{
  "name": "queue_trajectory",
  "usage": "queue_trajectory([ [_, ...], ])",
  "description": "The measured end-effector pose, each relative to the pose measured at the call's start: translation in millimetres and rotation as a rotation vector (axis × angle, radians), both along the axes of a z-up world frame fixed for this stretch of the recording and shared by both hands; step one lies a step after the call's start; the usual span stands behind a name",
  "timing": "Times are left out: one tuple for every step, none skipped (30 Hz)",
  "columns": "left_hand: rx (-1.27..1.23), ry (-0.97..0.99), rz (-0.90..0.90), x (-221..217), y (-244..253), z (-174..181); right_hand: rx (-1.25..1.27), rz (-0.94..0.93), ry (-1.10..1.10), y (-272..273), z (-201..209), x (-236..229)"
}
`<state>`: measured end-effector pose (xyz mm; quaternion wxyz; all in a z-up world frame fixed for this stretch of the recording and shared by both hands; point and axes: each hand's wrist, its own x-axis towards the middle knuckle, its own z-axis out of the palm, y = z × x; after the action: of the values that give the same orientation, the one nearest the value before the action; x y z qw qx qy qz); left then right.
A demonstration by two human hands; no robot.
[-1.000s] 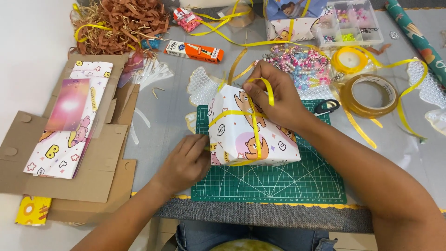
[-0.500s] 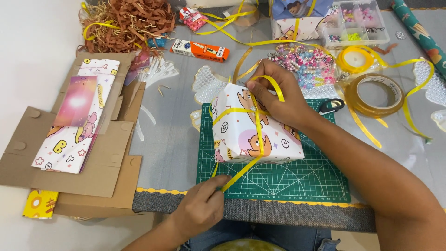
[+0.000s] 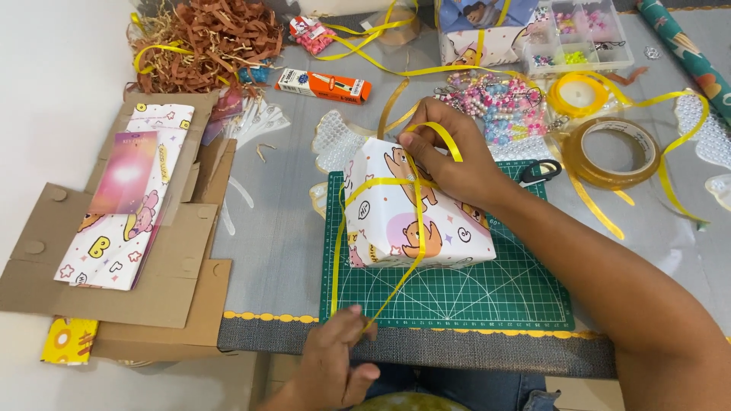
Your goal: The person is wrapping a yellow ribbon around a small gift box and tying it into a decorative bow.
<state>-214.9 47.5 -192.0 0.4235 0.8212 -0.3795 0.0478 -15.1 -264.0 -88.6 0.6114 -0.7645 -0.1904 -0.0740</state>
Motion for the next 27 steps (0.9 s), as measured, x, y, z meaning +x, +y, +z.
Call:
queue_trajectory([
  [-0.091,0.009,0.023,-3,-3,0,0.011,0.007,0.014,0,1,-1],
  [-0.183,0.017,0.046,-5,-5,-1,0.023,0.014,0.028,1,1,-1],
  [-0.184,0.017,0.047,-4,-7,3,0.022,0.015,0.028,1,2,-2],
  [-0.068,0.027,0.112,-4,-9,8,0.026,0.015,0.028,1,2,-2],
  [0.048,0.038,0.177,-3,-11,12,0.03,0.017,0.028,2,2,-2],
  [0.048,0.039,0.179,-1,-12,10,0.03,0.02,0.029,2,2,-2],
  [0.105,-0.054,0.147,2,-14,9,0.03,0.022,0.026,2,2,-2],
  [0.162,-0.146,0.114,5,-15,7,0.03,0.025,0.023,2,2,-2],
  [0.163,-0.148,0.114,9,-16,14,0.031,0.025,0.021,2,0,-1],
  [0.132,-0.102,0.093,12,-16,21,0.015,0.021,-0.019,0,-2,0],
  [0.101,-0.055,0.069,17,-17,28,-0.001,0.015,-0.057,-1,-4,1],
  [0.102,-0.057,0.067,21,-15,30,0.0,0.012,-0.06,0,-3,0],
  [0.148,-0.039,0.093,26,-13,32,0.038,0.028,-0.003,1,-2,-1],
  [0.195,-0.02,0.118,30,-11,34,0.077,0.043,0.054,3,-2,-1],
  [0.197,-0.021,0.116,35,-10,33,0.078,0.041,0.053,3,-1,-1],
  [0.234,-0.029,0.119,39,-9,32,0.072,0.054,0.03,3,-1,-1],
  [0.272,-0.037,0.123,43,-8,31,0.067,0.068,0.007,4,-1,-2],
  [0.274,-0.039,0.122,52,-3,22,0.07,0.067,0.006,4,1,-2],
  [0.275,-0.057,0.133,59,2,14,0.049,0.066,0.027,4,3,-3],
  [0.275,-0.075,0.145,67,7,6,0.03,0.065,0.047,4,4,-3],
  [0.276,-0.077,0.142,80,9,14,0.03,0.062,0.046,4,3,-3],
  [0.308,0.007,0.084,92,11,23,0.046,0.066,0.03,5,2,-2],
  [0.338,0.09,0.025,104,12,32,0.06,0.069,0.014,5,1,-2],
  [0.337,0.088,0.022,115,13,36,0.06,0.066,0.013,6,3,-3],
  [0.37,0.041,-0.006,127,13,40,0.091,0.083,-0.076,7,5,-5],
  [0.402,-0.006,-0.034,138,14,45,0.121,0.1,-0.165,9,8,-6],
  [0.401,-0.007,-0.034,149,12,49,0.12,0.1,-0.166,11,11,-9],
])
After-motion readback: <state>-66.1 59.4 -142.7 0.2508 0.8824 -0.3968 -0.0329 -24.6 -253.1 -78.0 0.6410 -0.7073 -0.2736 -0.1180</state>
